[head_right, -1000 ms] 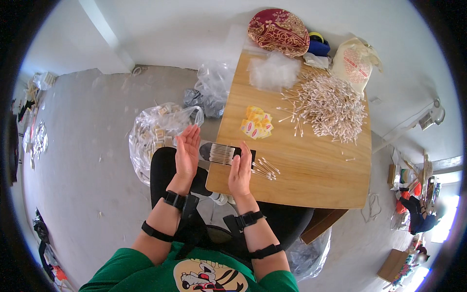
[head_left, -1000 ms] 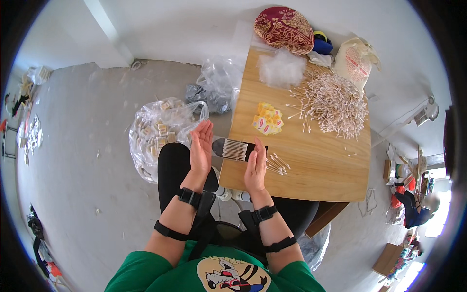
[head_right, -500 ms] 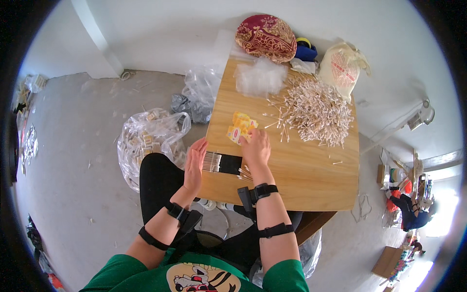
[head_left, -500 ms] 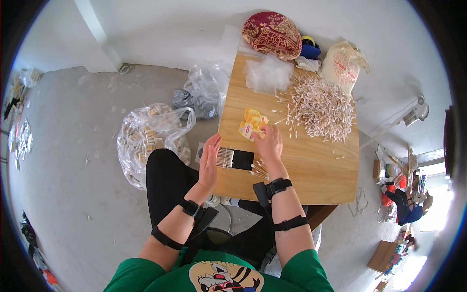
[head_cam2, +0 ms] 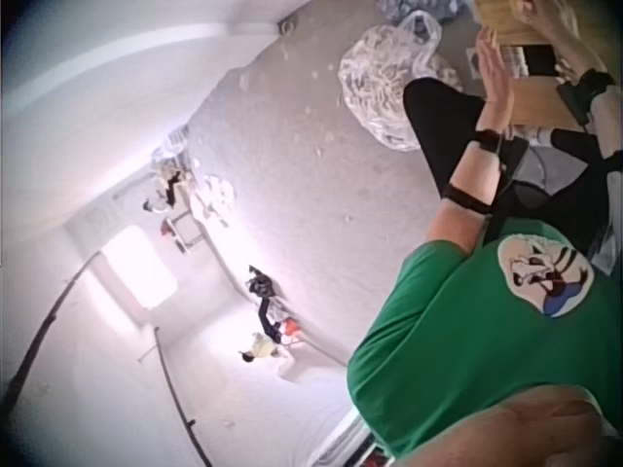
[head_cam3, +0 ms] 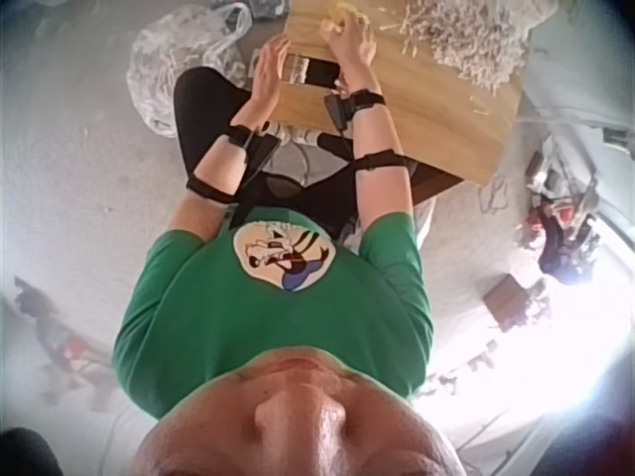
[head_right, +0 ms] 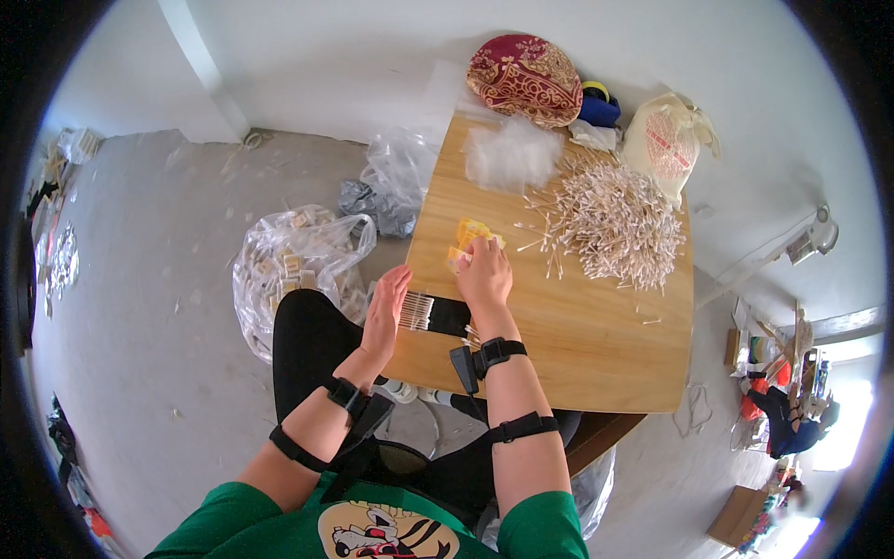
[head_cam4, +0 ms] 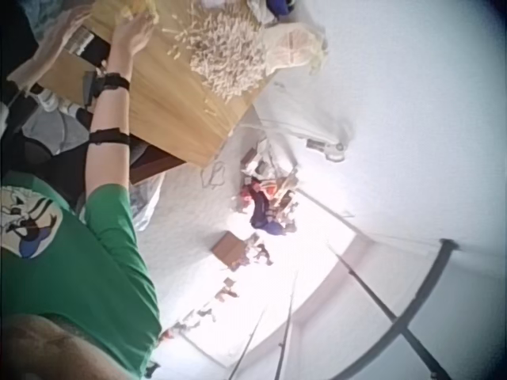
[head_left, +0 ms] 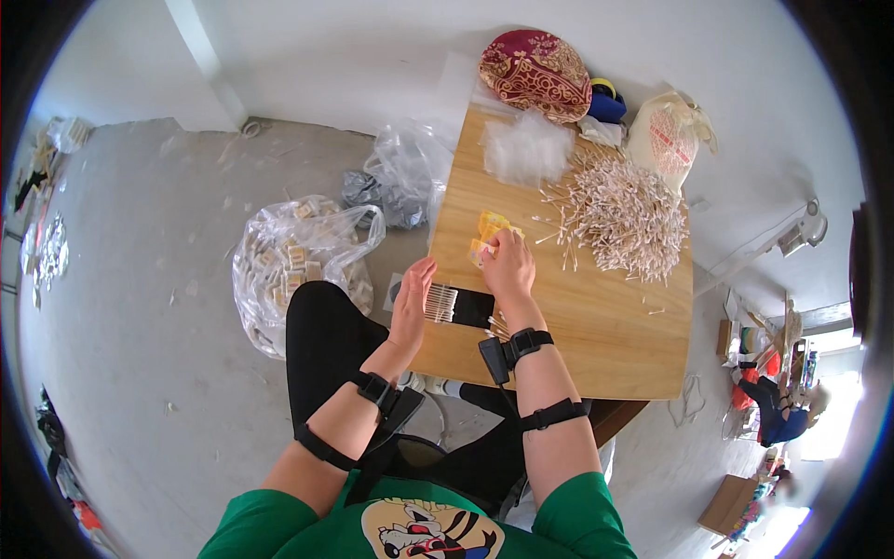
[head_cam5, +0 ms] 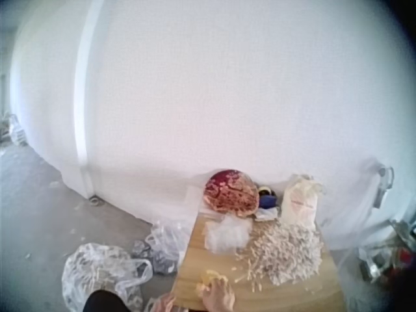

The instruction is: Sorting and bundling cotton swabs on a wooden table.

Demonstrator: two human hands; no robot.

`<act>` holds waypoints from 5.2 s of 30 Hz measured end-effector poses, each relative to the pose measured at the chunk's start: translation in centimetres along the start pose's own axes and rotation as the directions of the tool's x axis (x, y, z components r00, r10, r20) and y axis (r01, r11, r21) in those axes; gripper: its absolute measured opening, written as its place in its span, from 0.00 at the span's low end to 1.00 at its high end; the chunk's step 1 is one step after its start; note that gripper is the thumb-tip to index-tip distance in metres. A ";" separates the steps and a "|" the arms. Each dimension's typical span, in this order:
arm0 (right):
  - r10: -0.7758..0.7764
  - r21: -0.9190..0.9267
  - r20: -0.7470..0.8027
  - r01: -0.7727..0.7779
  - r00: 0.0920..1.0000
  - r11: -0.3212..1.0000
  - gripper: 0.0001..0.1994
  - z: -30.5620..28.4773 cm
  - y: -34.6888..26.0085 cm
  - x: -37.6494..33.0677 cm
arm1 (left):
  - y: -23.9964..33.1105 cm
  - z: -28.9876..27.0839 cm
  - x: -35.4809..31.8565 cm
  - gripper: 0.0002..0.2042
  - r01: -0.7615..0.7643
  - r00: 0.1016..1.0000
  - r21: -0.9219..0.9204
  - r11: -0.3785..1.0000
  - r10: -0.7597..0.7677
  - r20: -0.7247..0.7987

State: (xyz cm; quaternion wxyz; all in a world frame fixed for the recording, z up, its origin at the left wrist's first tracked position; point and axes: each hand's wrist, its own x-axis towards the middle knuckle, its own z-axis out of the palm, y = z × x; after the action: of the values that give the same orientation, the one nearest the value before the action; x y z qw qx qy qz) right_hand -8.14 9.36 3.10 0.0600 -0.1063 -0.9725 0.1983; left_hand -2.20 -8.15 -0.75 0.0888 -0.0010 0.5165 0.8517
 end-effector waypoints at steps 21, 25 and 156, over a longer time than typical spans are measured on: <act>0.231 0.644 0.266 -0.350 0.936 0.680 0.06 0.4 1.3 -6.3 | -0.8 -0.3 0.7 0.27 0.017 0.998 -0.114 0.993 -0.023 -0.050; 0.177 0.528 0.106 -0.206 0.978 0.824 0.06 1.9 1.0 -7.7 | -1.0 0.0 0.9 0.26 0.031 0.998 -0.158 0.987 -0.040 -0.052; -0.056 -0.112 -0.076 0.047 0.996 0.993 0.30 -1.7 7.4 -15.3 | -3.3 5.0 -2.5 0.32 -0.624 0.781 0.772 -0.117 -0.060 0.622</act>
State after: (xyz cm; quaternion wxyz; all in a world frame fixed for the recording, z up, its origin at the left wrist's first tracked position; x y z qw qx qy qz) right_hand 8.34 13.09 0.56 0.0974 -0.0920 -0.9813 0.1382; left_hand 1.27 -2.61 -1.11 -0.0142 0.3849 0.9050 0.1806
